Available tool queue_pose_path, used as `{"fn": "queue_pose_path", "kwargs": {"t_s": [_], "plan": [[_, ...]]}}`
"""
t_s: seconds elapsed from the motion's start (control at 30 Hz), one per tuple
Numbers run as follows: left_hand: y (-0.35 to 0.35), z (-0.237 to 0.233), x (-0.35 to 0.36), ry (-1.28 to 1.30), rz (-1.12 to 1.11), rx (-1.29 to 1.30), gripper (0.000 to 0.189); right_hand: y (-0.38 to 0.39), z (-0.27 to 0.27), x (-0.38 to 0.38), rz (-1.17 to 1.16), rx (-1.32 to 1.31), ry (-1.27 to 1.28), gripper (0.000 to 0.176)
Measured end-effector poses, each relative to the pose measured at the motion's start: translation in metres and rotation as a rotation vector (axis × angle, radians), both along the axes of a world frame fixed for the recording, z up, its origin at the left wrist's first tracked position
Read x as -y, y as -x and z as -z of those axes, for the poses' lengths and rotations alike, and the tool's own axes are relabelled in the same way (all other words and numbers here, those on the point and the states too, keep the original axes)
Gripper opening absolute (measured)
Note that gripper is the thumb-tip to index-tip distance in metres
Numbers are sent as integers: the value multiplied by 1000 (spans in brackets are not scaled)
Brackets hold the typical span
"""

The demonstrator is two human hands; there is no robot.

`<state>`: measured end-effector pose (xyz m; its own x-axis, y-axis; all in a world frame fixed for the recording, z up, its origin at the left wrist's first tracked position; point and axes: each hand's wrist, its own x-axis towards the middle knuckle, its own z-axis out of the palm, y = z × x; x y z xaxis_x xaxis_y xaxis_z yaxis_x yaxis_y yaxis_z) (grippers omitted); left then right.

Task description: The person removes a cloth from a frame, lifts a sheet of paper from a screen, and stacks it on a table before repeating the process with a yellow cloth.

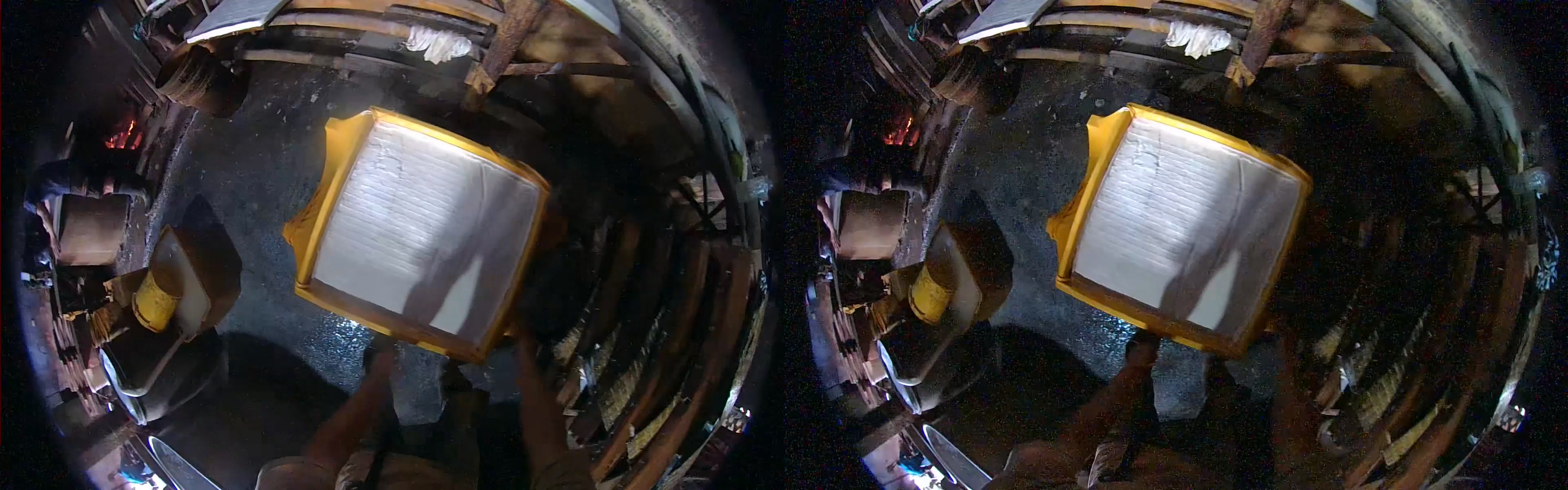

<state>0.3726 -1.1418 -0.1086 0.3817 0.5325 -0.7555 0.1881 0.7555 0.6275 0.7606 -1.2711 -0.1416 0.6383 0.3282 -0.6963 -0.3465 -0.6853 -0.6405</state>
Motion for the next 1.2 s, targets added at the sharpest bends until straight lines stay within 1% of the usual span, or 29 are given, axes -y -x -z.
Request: {"fn": "queue_pose_path", "kwargs": {"t_s": [0.07, 0.13, 0.23, 0.27, 0.3, 0.37, 0.43, 0.47, 0.53, 0.63, 0.67, 0.7, 0.73, 0.77, 0.8, 0.83, 0.87, 0.93, 0.97, 1.0, 1.03, 1.07, 1.13, 1.17, 1.2], "plan": [[40, 17, -35, 61, -146, -9, 41, 62, 12, 55, 163, -195, 106, 47], [72, 33, -63, 240, -343, 30, 40, 116, 9, 79, 347, -343, 133, 49], [82, 54, -107, 525, -718, -4, 42, 177, 5, 61, 585, -525, -50, 51], [84, 65, -114, 545, -744, 7, 41, 190, 9, 37, 667, -573, -129, 52], [84, 76, -119, 530, -710, 39, 41, 203, 14, 15, 750, -623, -206, 52], [70, 95, -134, 438, -593, 117, 40, 216, 20, -12, 1056, -807, -544, 53], [57, 111, -139, 358, -503, 187, 39, 220, 64, -31, 973, -693, -803, 46], [54, 115, -139, 321, -468, 215, 39, 222, 66, -34, 988, -694, -800, 46], [60, 119, -133, 252, -403, 268, 39, 221, 65, -36, 889, -813, -914, 46], [93, 115, -113, 94, -261, 309, 39, 230, 54, -31, 722, -987, -1083, 45], [103, 114, -106, 9, -193, 321, 40, 236, 53, -30, 730, -988, -1090, 45], [112, 114, -100, -81, -127, 335, 40, 243, 52, -28, 788, -824, -846, 41], [120, 113, -93, -116, -104, 387, 40, 251, 48, -24, 832, -657, -604, 39], [124, 104, -89, -181, -58, 427, 41, 257, 39, -16, 838, -655, -613, 39], [130, 92, -80, 166, -269, 656, 40, 265, 28, -4, 809, -670, -633, 37], [137, 80, -70, 526, -517, 823, 40, 274, 14, 10, 781, -685, -651, 36], [132, 30, -61, -6, -237, 504, 41, 280, -1, 22, 748, -697, -673, 35], [138, -45, -48, -528, 45, 162, 43, 295, -29, 44, 678, -728, -714, 32], [150, -70, -46, 23, -267, 211, 42, 302, -41, 50, 675, -728, -726, 32], [158, -91, -44, 584, -563, 248, 42, 311, -52, 58, 696, -708, -667, 32], [158, -113, -41, 576, -560, 253, 42, 320, -63, 66, 716, -690, -607, 32], [158, -132, -39, 193, -236, 87, 40, 329, -70, 74, 736, -671, -545, 31], [182, -113, -35, -196, 83, -79, 39, 339, -80, 83, 768, -632, -418, 31], [219, -57, -38, -478, 568, -348, 38, 338, -72, 87, 764, -632, -425, 31], [227, -42, -43, -607, 814, -487, 38, 334, -53, 97, 806, -775, -528, 29]]}}
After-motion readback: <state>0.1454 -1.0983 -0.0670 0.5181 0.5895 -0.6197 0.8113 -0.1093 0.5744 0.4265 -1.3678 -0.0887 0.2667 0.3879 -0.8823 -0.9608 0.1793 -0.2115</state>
